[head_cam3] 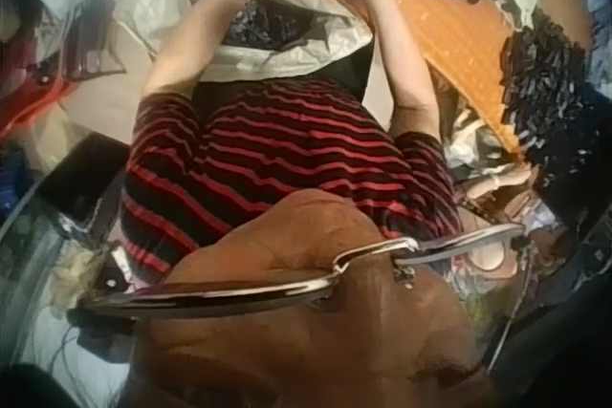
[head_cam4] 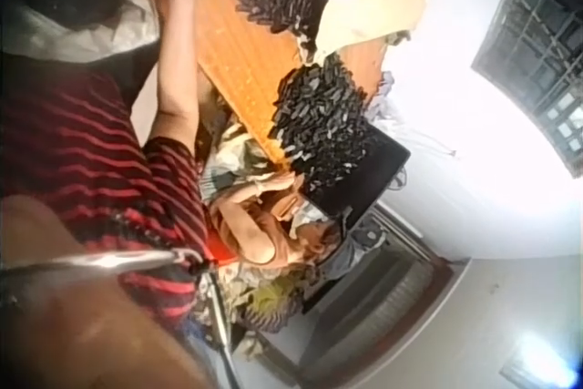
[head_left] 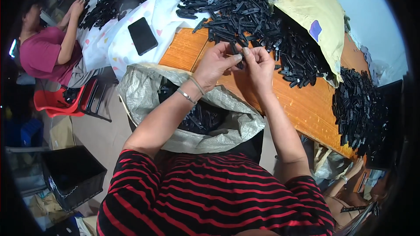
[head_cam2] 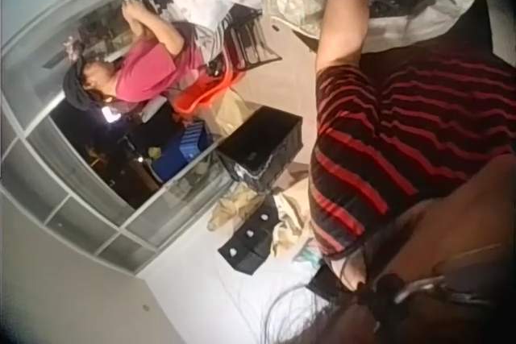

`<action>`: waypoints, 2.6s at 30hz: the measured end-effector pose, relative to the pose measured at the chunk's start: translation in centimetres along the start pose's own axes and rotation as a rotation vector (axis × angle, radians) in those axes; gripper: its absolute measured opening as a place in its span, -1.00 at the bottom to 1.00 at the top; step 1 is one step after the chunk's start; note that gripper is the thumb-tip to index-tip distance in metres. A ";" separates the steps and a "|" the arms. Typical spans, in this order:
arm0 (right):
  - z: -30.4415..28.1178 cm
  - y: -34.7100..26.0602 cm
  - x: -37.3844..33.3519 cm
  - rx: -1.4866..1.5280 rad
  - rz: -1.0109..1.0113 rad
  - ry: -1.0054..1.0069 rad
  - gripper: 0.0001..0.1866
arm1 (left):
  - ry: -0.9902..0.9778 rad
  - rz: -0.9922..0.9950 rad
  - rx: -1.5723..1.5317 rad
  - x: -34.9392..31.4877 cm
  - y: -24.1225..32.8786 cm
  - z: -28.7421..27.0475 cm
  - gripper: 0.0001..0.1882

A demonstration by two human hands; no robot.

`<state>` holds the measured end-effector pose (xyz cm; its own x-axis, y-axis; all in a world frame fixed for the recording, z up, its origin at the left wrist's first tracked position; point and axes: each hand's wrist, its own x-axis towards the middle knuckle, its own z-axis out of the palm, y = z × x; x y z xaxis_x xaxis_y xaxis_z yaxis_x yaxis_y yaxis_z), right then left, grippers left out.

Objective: Inspecting and sorting small black plastic components on a workbench in a factory setting.

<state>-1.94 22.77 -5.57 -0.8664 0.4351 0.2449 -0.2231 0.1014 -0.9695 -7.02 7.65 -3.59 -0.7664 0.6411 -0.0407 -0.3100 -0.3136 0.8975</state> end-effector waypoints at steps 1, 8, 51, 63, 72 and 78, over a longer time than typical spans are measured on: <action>0.3 -0.2 -0.4 -0.064 -0.048 -0.004 -0.83 | -0.002 -0.003 -0.003 -0.1 -0.1 -0.2 -0.82; -0.8 -4.6 -1.5 -0.603 -0.355 -0.247 -0.81 | -0.039 -0.058 -0.058 -0.4 1.0 -1.7 -0.73; -0.2 -9.4 -0.1 -0.699 -0.209 -0.494 -0.62 | -0.141 0.057 0.229 -2.7 3.3 -1.6 -0.67; -0.3 -8.2 -1.6 -0.558 -0.191 -0.399 -0.66 | -0.109 0.458 0.855 -5.1 5.3 0.0 -0.37; -0.2 -7.9 -2.5 -0.484 -0.009 -0.390 -0.70 | -0.085 0.224 0.383 -5.4 3.6 -1.2 -0.56; -1.3 -8.0 -4.4 -0.278 0.133 -0.617 -0.74 | -0.143 0.014 0.455 -8.4 5.7 -2.7 -0.75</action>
<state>4.25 21.18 1.12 -0.9926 -0.1211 0.0042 -0.0460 0.3442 -0.9378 -3.84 -1.41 0.68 -0.6735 0.7391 0.0054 0.0023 -0.0051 1.0000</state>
